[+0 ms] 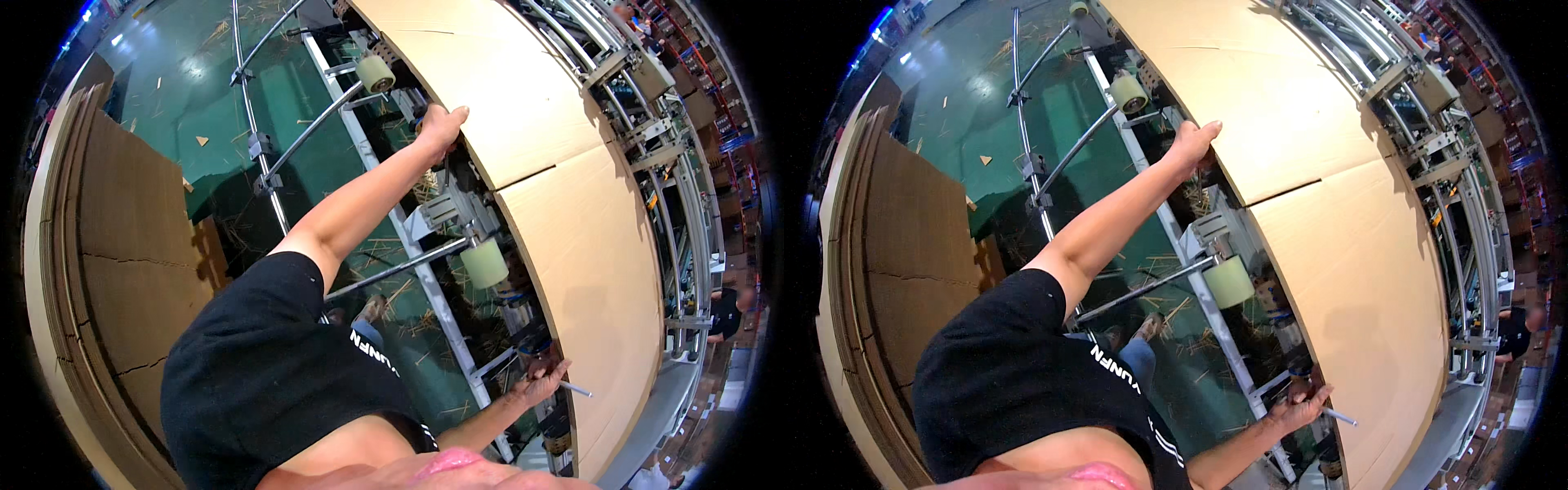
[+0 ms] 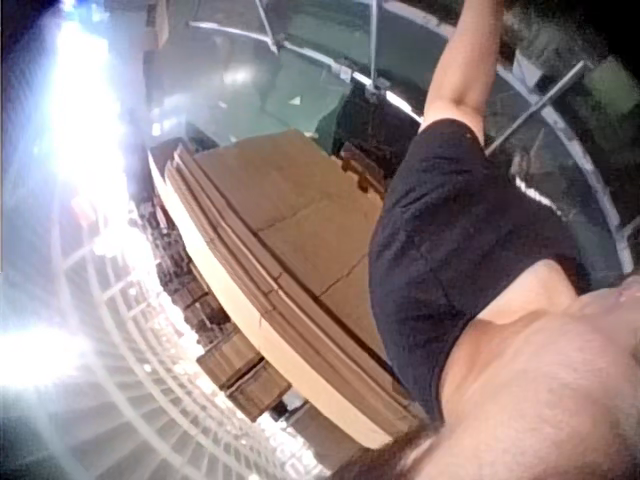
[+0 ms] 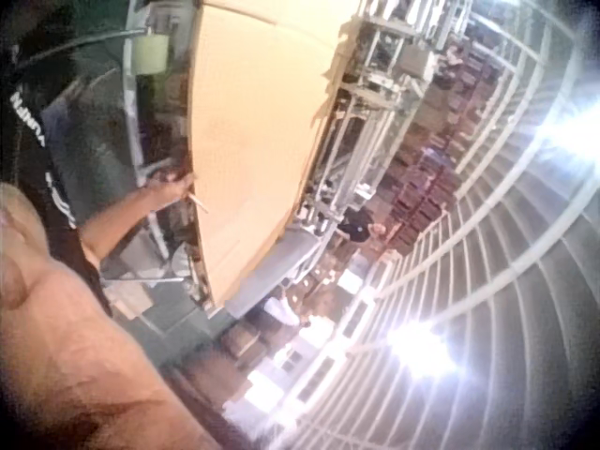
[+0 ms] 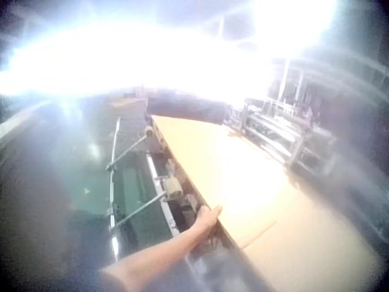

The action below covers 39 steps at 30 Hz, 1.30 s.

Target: The person places a large sheet of cardboard onto a metal conveyor frame. They then use a wrench to tighten bolts on the metal structure, moving around the machine to secure various parts.

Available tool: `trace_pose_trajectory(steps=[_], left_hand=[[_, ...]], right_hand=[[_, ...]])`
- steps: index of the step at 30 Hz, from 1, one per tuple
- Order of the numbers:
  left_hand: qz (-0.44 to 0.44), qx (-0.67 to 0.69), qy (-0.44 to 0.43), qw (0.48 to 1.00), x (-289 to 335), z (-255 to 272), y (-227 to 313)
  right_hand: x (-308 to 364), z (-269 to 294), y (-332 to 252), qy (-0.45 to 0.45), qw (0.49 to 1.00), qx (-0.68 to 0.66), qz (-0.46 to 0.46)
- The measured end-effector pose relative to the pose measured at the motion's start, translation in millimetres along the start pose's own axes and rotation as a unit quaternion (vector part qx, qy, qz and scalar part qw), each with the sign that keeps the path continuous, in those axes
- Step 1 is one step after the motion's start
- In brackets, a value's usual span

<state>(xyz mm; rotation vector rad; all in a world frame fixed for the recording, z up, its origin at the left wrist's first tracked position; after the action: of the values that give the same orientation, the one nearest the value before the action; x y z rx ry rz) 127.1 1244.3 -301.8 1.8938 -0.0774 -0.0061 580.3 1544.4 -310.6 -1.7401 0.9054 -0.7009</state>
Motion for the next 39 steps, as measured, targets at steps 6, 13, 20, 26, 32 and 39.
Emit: trace_pose_trajectory(steps=[6,13,20,26,32,39], left_hand=[[0.037,0.018,-0.001,0.999,4,-1,-5],[0.005,-0.001,-0.004,1.000,5,27,-42],[0.051,0.090,0.038,0.994,23,28,-36],[0.072,0.051,-0.055,0.995,38,9,-85],[0.133,-0.005,-0.069,0.989,47,-3,-80],[0.168,0.003,-0.164,0.972,29,-4,-100]], right_hand=[[8,-24,-13,0.051,0.998,0.005,0.024],[13,-7,39,0.039,0.998,-0.024,-0.043],[20,-12,48,0.039,0.997,-0.043,-0.044],[51,-5,49,0.129,0.988,-0.002,-0.088],[154,123,-28,0.337,0.780,0.485,0.207],[267,326,-49,0.546,0.458,0.700,-0.035]])
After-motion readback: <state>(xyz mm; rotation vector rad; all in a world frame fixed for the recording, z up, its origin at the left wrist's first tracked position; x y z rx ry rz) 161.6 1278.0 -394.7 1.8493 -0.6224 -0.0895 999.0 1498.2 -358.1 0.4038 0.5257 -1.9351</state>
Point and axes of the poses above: each hand's wrist, its own x-axis away from the middle knuckle, its own z-axis out of the back of the hand, y = z × x, the point moved 8 cm from there along -x, towards the middle knuckle, and after that the axes turned 3 degrees about -y, right-handed, at the moved point
